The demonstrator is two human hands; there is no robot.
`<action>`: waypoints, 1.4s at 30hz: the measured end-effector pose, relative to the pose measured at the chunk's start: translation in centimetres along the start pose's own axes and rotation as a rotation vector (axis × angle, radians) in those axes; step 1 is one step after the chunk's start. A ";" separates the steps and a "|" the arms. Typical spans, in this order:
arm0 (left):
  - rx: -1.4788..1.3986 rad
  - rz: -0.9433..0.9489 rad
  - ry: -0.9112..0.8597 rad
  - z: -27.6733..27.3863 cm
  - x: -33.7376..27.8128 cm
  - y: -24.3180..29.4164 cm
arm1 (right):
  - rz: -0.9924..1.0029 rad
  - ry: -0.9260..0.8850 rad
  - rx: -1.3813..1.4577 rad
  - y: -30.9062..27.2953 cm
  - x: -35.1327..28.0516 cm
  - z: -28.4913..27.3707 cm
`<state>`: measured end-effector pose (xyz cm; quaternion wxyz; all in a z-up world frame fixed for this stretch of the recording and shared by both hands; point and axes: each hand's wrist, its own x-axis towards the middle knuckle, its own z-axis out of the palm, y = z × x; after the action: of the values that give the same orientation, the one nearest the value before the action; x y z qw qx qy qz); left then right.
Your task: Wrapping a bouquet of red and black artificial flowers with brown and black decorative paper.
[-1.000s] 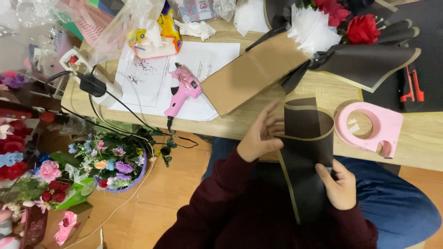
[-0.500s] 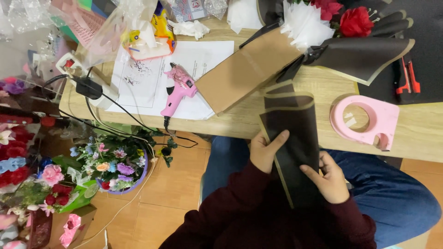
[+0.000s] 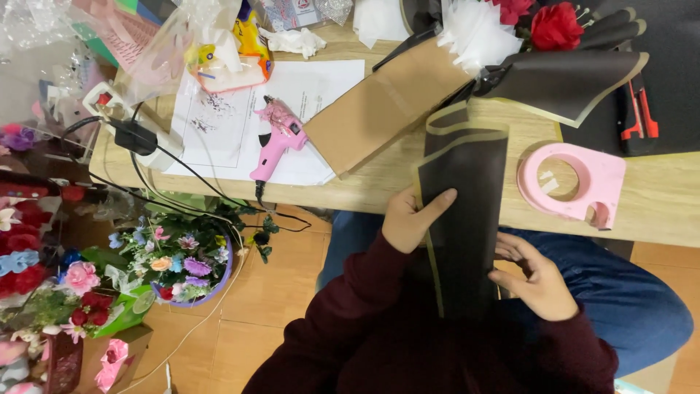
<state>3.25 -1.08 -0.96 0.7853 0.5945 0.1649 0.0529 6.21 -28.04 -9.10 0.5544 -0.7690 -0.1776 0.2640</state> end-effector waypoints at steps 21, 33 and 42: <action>0.636 -0.032 -0.539 5.0 1.0 0.6 | -0.258 0.701 0.437 8.8 1.6 -0.7; 0.422 -0.131 -0.181 1.4 -0.8 -6.6 | -0.174 0.640 0.445 3.3 1.3 4.2; 0.373 -0.164 -0.109 -0.1 -2.4 -8.9 | -0.057 0.538 0.648 8.7 2.6 7.1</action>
<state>-0.07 -4.22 -8.92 0.6711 0.7161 0.1768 -0.0750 3.79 -24.00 -19.64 0.8014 -0.5911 0.0445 0.0804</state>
